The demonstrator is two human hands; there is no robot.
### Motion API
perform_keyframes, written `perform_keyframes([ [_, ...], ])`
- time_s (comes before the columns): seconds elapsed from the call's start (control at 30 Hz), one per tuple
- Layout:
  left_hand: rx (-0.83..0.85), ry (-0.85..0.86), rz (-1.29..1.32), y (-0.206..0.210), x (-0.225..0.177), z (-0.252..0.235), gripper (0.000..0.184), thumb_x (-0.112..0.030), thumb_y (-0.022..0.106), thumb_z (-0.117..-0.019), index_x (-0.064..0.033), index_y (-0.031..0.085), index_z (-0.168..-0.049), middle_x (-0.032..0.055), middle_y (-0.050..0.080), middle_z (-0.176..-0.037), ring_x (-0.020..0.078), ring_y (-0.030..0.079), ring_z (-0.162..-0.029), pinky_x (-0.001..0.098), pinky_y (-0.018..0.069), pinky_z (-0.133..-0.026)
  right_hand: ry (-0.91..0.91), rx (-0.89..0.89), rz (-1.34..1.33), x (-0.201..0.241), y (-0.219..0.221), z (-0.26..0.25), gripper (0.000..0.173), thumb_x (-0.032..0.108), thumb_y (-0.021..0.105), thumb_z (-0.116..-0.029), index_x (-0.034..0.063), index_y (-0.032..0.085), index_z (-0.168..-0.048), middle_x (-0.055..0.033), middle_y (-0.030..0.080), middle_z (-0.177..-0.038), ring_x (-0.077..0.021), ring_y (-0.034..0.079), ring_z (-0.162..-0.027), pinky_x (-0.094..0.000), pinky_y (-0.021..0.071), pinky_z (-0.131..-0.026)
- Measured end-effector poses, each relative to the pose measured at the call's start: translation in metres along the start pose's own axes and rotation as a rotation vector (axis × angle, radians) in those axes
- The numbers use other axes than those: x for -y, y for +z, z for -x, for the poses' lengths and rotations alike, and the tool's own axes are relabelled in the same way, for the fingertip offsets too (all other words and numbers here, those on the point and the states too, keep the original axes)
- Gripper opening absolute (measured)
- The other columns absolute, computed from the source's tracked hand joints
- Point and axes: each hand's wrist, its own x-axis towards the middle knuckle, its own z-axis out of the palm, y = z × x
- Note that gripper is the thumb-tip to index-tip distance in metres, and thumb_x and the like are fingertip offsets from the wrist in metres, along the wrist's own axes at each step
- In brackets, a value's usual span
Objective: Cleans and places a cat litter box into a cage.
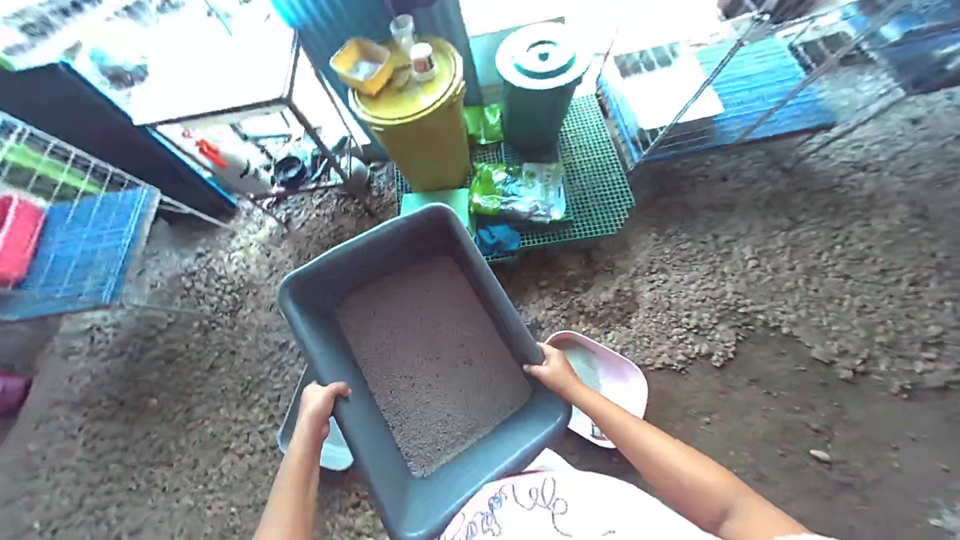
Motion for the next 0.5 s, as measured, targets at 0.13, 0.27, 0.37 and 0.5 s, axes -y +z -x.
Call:
perform_keyframes([
  [0.13, 0.082, 0.008, -0.122, 0.05, -0.033, -0.068, 0.041, 0.004, 0.067, -0.0837, 0.0117, 0.056, -0.122, 0.0277, 0.062, -0.109, 0.0336, 0.059, -0.093, 0.0537, 0.05, -0.081, 0.15, 0.021, -0.04, 0.013, -0.018, -0.015, 0.048, 0.004, 0.074, -0.0864, -0.0027, 0.062, -0.133, -0.0255, 0.068, -0.123, -0.037, 0.065, -0.117, -0.0556, 0.0492, -0.104],
  [0.27, 0.233, 0.004, -0.219, 0.13, -0.074, -0.128, 0.031, -0.001, 0.063, -0.0878, 0.0092, 0.056, -0.116, 0.022, 0.062, -0.098, 0.0281, 0.058, -0.083, 0.0489, 0.0507, -0.072, 0.271, -0.026, -0.043, 0.006, -0.062, -0.038, 0.047, 0.002, 0.071, -0.0858, -0.0028, 0.062, -0.132, -0.0274, 0.067, -0.123, -0.041, 0.064, -0.117, -0.0602, 0.0484, -0.102],
  [0.37, 0.298, 0.096, -0.356, 0.2, -0.133, -0.145, 0.033, -0.009, 0.067, -0.0895, 0.0094, 0.059, -0.117, 0.0252, 0.064, -0.103, 0.0325, 0.061, -0.089, 0.0532, 0.0515, -0.077, 0.336, -0.134, -0.159, -0.006, -0.094, -0.032, 0.048, -0.002, 0.073, -0.0822, -0.0052, 0.062, -0.129, -0.0285, 0.067, -0.118, -0.0417, 0.065, -0.112, -0.0602, 0.0499, -0.097],
  [0.5, 0.393, 0.397, -0.515, 0.314, -0.209, -0.129, 0.037, -0.005, 0.077, -0.0844, 0.0086, 0.065, -0.117, 0.0321, 0.066, -0.113, 0.0447, 0.064, -0.106, 0.0629, 0.049, -0.091, 0.42, -0.34, -0.348, -0.028, -0.141, -0.019, 0.053, -0.003, 0.074, -0.0803, -0.0059, 0.06, -0.131, -0.0281, 0.066, -0.12, -0.0398, 0.065, -0.113, -0.0579, 0.0503, -0.098],
])
